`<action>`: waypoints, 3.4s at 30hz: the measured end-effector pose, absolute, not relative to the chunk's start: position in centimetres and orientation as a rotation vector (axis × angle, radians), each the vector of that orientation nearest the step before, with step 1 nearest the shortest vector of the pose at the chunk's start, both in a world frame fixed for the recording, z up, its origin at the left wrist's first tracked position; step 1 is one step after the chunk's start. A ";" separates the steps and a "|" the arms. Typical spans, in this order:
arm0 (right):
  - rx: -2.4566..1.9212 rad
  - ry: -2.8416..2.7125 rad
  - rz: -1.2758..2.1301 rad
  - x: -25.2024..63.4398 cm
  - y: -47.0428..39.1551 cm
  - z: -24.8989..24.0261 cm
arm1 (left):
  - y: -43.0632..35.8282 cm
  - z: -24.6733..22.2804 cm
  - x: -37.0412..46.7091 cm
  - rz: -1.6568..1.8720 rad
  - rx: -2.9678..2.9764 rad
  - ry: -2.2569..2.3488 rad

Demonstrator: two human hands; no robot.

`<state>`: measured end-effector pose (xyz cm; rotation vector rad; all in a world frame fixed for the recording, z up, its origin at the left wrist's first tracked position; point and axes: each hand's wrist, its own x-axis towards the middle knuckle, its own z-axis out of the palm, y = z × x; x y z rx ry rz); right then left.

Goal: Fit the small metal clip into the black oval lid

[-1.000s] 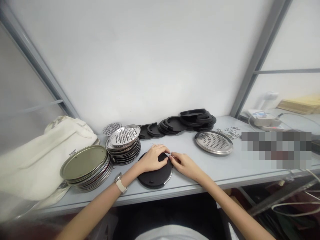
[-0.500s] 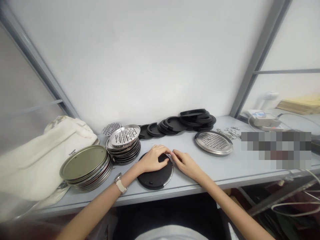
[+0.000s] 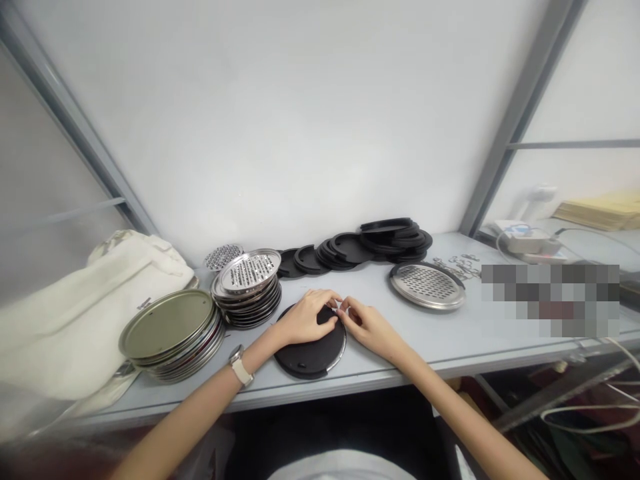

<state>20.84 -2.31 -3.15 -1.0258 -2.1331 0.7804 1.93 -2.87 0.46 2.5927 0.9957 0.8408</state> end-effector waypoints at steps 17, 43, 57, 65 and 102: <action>-1.033 -2.186 0.716 20.8 -2.8 -2.9 | -2.9 0.3 1.9 0.823 2.610 1.022; -1.061 -2.204 0.661 20.8 -2.3 -3.2 | -2.9 0.3 2.0 0.793 2.616 1.041; -1.077 -2.253 0.628 21.0 -2.1 -3.4 | -2.9 0.3 1.9 0.774 2.635 1.041; -1.048 -2.211 0.717 21.0 -2.2 -3.4 | -3.0 0.3 1.9 0.755 2.634 1.049; -1.042 -2.084 0.782 21.3 -1.9 -3.3 | -2.9 0.4 1.8 0.800 2.627 0.970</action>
